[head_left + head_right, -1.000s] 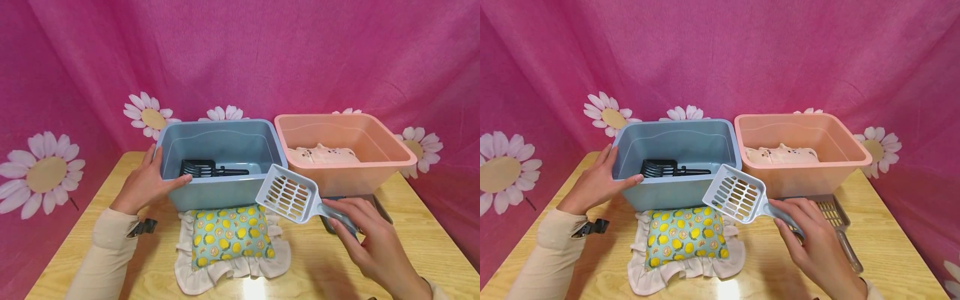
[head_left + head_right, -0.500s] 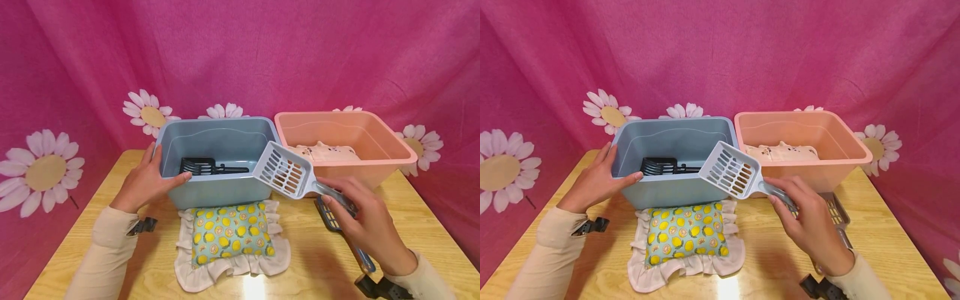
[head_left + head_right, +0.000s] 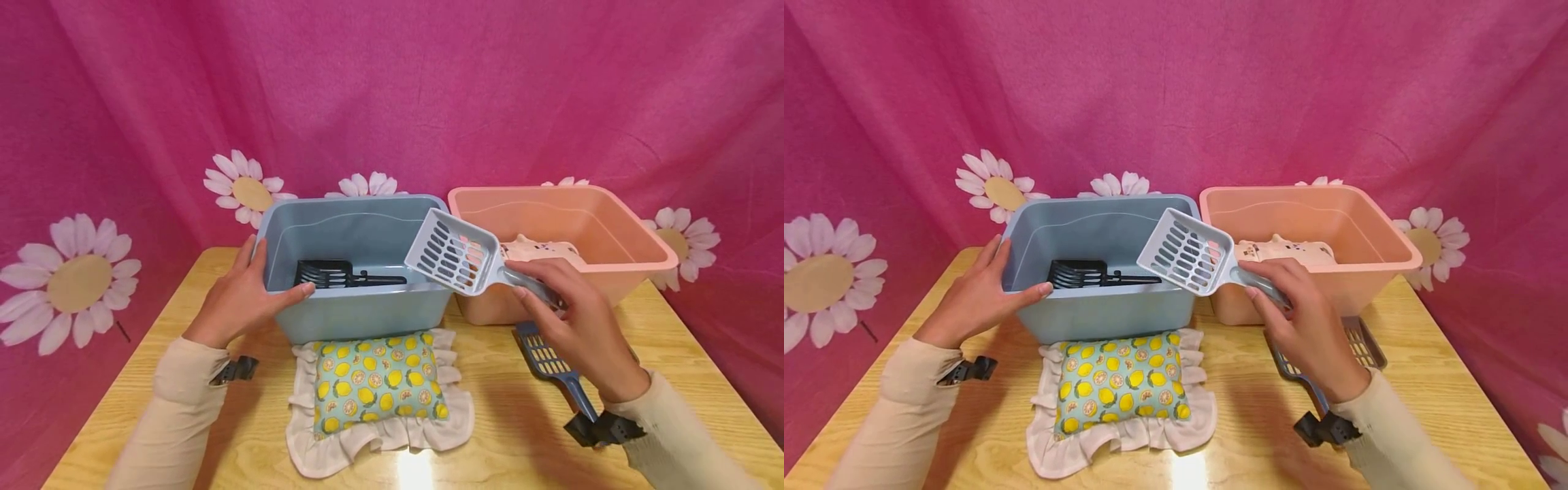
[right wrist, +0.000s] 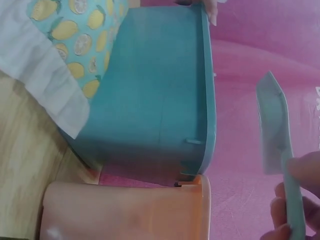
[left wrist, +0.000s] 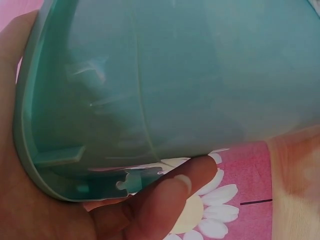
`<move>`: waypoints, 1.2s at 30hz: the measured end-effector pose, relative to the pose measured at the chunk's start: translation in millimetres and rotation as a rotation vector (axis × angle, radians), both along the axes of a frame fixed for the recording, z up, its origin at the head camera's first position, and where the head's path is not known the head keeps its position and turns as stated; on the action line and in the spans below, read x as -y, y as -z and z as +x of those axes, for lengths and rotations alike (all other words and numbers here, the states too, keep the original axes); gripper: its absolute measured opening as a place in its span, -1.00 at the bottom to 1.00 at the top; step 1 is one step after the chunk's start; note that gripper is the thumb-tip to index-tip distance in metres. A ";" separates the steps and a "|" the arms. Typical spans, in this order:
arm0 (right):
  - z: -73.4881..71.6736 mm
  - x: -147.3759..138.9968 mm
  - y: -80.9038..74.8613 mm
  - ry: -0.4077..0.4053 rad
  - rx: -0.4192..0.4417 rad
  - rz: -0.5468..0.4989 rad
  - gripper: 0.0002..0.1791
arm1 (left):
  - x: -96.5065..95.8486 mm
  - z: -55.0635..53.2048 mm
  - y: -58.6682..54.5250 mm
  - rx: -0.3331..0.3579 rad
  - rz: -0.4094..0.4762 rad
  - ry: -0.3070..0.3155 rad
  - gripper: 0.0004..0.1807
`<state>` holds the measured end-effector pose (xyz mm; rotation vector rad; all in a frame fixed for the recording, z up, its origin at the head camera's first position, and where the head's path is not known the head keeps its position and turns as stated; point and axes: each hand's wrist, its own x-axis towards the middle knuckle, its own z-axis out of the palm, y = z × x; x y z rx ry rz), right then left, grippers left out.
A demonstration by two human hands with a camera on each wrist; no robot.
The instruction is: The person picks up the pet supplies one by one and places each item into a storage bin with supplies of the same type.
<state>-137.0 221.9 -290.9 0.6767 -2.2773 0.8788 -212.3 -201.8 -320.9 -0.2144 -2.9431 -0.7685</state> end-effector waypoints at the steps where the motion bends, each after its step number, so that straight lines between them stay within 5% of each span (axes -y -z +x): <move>1: -0.8 2.3 -3.5 -0.002 0.001 -0.002 -0.48 | 0.0 0.2 -0.1 0.001 -0.004 0.001 0.28; 8: -5.2 18.0 -24.9 -0.058 0.007 -0.017 -0.57 | -2.0 -0.2 -0.5 0.029 -0.006 0.002 0.29; 20: -57.8 21.9 -11.0 -0.164 0.033 -0.001 -0.61 | -3.1 1.2 -3.5 0.025 -0.018 0.000 0.28; 36: -83.5 47.6 -18.0 -0.209 0.182 0.037 -0.64 | -4.8 0.9 -4.8 0.062 -0.015 -0.018 0.32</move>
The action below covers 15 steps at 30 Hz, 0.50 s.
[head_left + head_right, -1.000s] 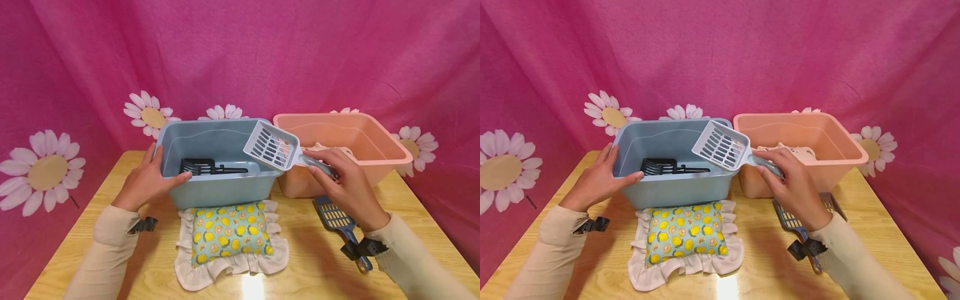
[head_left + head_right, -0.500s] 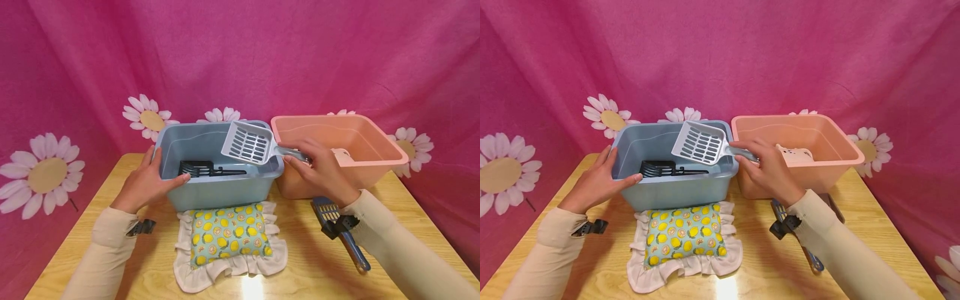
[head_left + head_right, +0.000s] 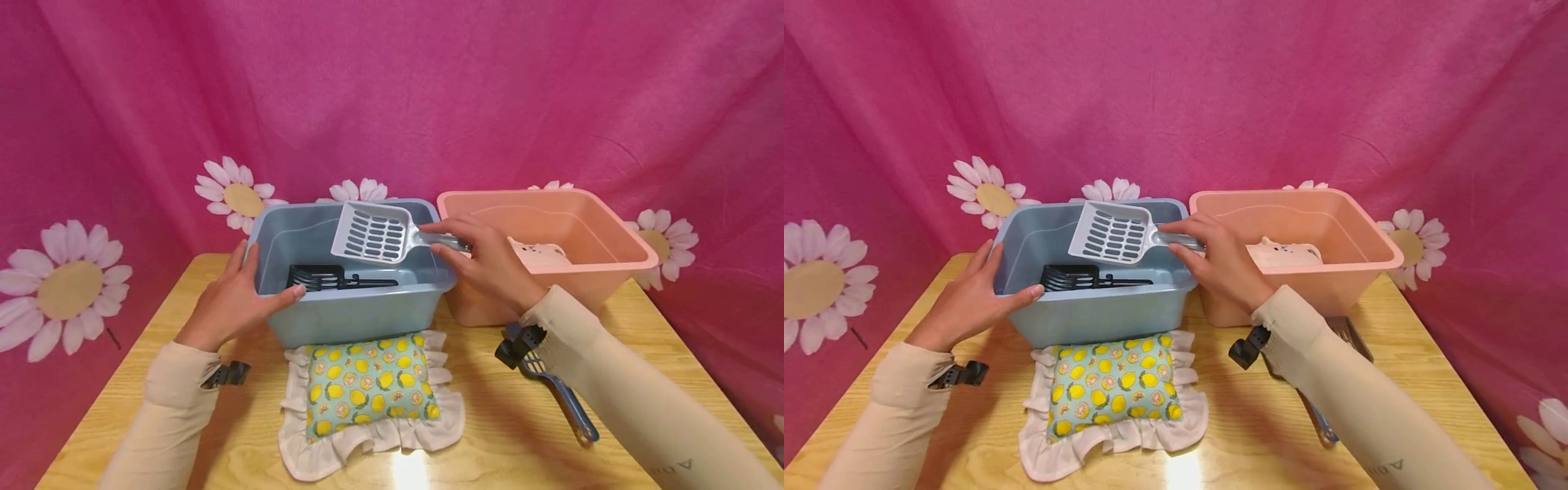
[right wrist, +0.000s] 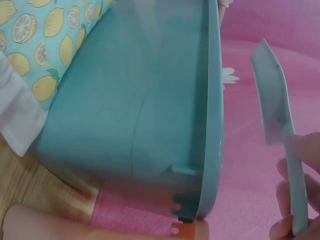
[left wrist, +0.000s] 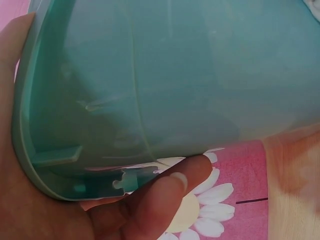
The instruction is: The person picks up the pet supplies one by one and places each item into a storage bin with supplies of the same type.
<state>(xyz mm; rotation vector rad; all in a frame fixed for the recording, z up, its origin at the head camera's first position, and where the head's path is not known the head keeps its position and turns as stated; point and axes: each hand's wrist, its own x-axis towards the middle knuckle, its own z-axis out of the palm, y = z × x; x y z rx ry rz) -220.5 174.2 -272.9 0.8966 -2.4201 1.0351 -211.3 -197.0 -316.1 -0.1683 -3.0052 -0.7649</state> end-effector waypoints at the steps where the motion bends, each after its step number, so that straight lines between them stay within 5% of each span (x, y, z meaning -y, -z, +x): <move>1: -1.3 1.8 -0.7 -0.001 0.003 0.004 -0.64 | 0.2 -0.5 -0.6 0.001 0.002 -0.001 0.32; 15: -26.0 24.6 3.2 -0.098 0.023 0.050 -0.67 | 1.5 -1.1 -0.1 -0.009 0.005 0.000 0.32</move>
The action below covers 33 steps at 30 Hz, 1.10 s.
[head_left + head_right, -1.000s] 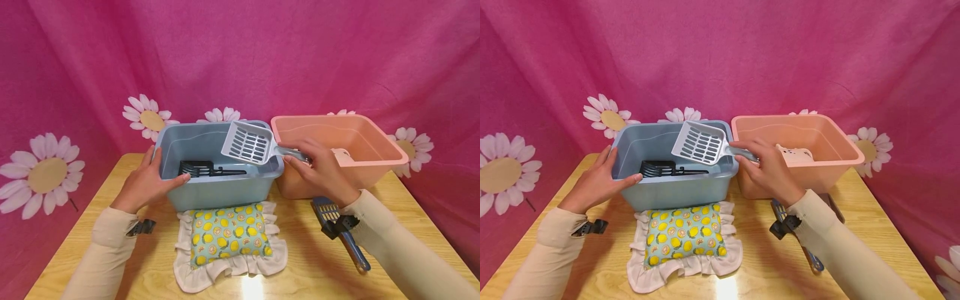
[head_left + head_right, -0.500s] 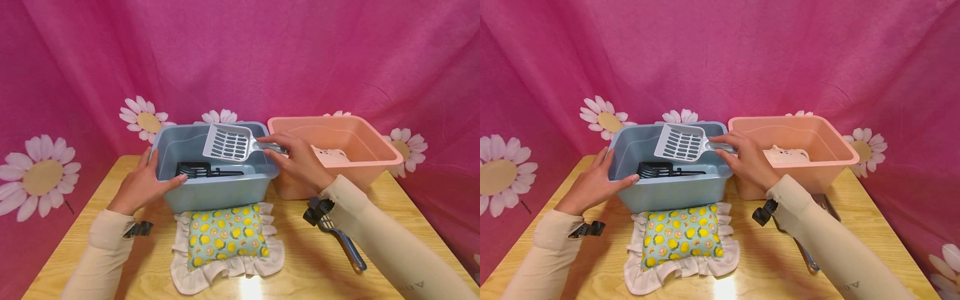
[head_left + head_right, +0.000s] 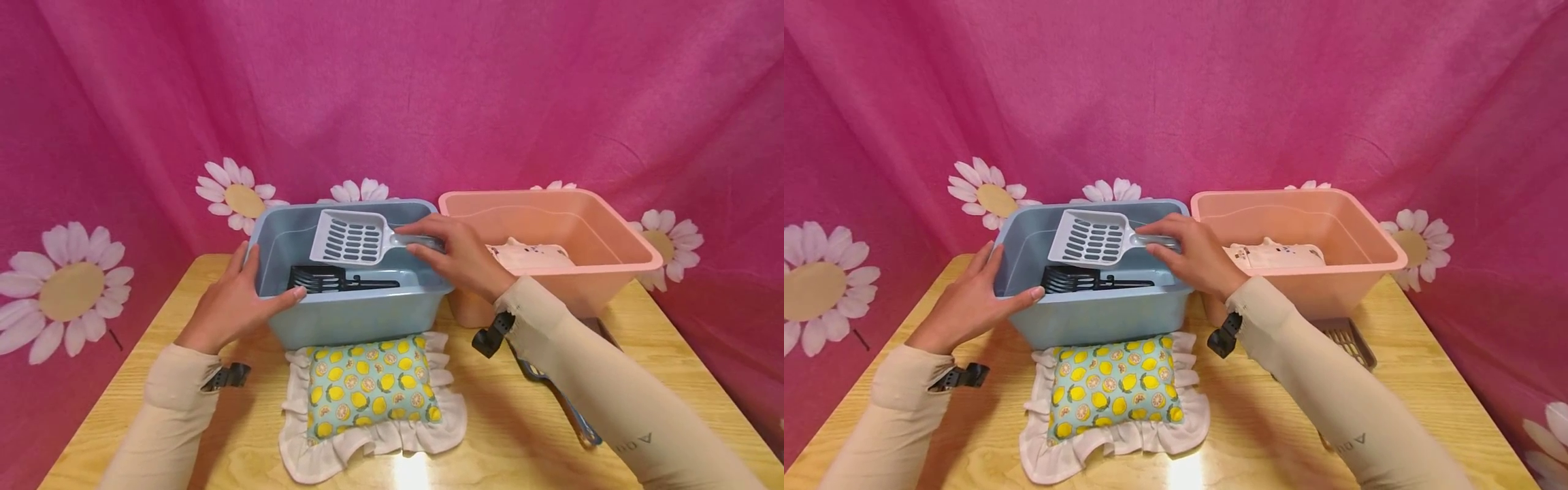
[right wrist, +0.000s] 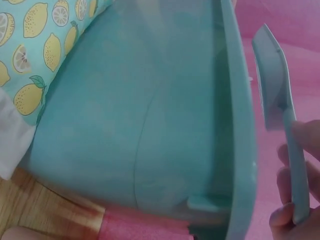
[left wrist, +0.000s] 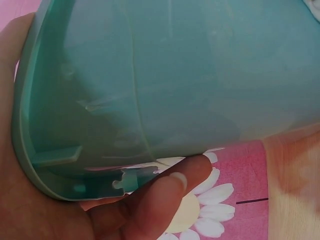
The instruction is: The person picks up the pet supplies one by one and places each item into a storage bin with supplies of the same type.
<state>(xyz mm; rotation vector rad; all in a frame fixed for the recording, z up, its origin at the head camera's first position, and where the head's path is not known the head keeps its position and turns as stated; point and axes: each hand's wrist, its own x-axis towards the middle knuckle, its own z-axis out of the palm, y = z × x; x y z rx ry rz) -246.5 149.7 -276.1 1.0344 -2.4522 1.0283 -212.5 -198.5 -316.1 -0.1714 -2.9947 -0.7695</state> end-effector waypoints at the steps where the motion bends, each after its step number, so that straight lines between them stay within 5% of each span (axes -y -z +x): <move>1: -1.8 1.9 0.1 -0.002 0.006 -0.002 -0.67 | -0.1 -0.2 -0.3 -0.004 -0.004 0.001 0.31; 33: -26.8 29.5 14.1 -0.040 0.131 0.182 -0.68 | -1.3 1.3 2.4 -0.009 -0.020 0.012 0.30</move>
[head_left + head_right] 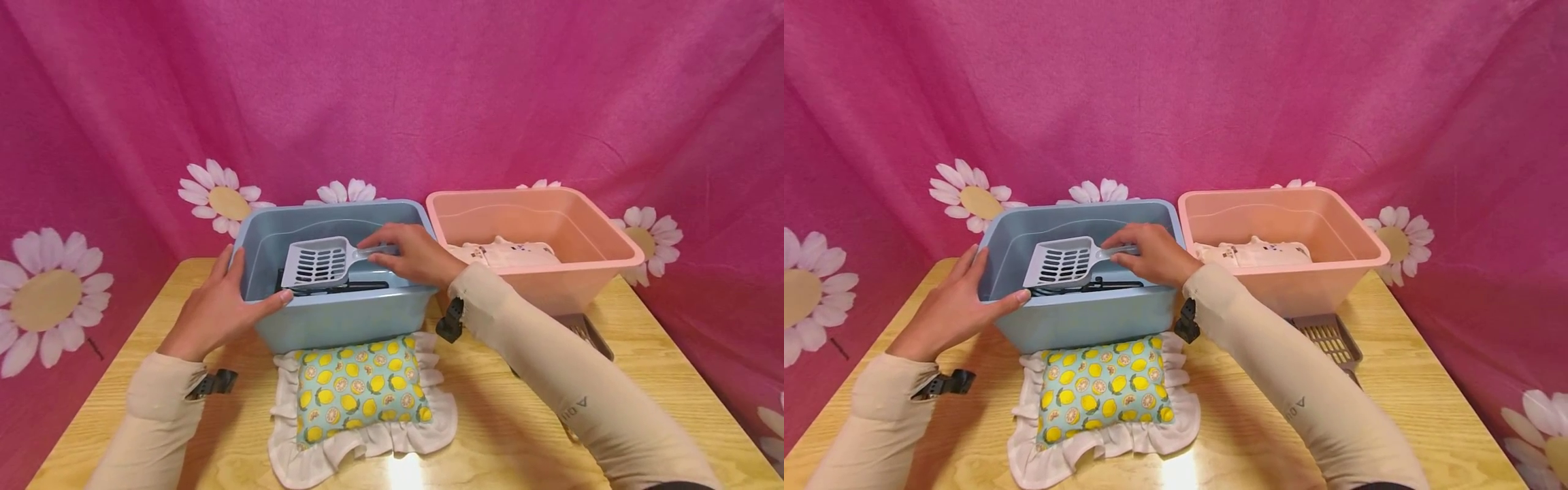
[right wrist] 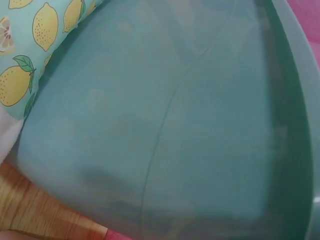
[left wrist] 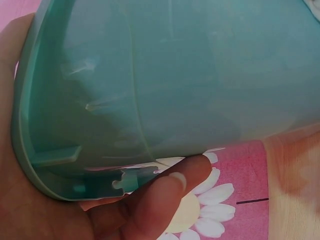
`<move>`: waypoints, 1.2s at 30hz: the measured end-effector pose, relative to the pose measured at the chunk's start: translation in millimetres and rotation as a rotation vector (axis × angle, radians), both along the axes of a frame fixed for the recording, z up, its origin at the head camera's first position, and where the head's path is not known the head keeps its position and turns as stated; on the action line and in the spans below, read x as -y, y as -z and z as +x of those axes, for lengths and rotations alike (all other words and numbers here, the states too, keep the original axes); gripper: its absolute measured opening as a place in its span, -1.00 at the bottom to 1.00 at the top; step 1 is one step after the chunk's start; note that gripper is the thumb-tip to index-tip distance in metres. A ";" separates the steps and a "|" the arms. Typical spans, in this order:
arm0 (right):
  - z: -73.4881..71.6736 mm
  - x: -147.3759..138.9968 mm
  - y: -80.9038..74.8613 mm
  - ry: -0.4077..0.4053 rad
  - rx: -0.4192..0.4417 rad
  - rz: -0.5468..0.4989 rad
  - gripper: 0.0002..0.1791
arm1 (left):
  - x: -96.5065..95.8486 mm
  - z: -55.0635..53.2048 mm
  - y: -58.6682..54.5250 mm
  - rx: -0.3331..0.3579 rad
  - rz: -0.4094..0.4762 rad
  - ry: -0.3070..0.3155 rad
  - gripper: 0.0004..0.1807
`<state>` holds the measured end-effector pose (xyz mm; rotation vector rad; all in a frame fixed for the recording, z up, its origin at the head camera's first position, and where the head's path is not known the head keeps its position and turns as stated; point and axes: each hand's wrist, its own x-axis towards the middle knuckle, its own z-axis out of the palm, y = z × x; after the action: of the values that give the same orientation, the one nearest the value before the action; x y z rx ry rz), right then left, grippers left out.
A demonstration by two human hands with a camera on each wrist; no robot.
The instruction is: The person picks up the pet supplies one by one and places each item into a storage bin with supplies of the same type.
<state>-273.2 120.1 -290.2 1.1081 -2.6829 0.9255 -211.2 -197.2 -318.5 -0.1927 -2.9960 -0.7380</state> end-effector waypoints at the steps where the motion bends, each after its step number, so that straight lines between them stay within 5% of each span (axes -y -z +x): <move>1: -0.4 0.2 1.1 0.002 0.000 0.002 -0.68 | -0.3 -0.3 0.2 -0.001 -0.001 0.003 0.30; 14: -2.9 9.2 9.7 -0.020 0.012 0.022 -0.71 | 5.0 5.7 0.4 0.006 0.005 -0.029 0.30; 36: -3.7 3.3 8.7 -0.029 0.023 0.096 -0.69 | 0.1 -0.4 1.1 -0.001 0.016 -0.006 0.27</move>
<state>-277.0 116.8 -298.9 1.1642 -2.7639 0.8261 -211.5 -197.3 -319.6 -0.1834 -2.9873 -0.7608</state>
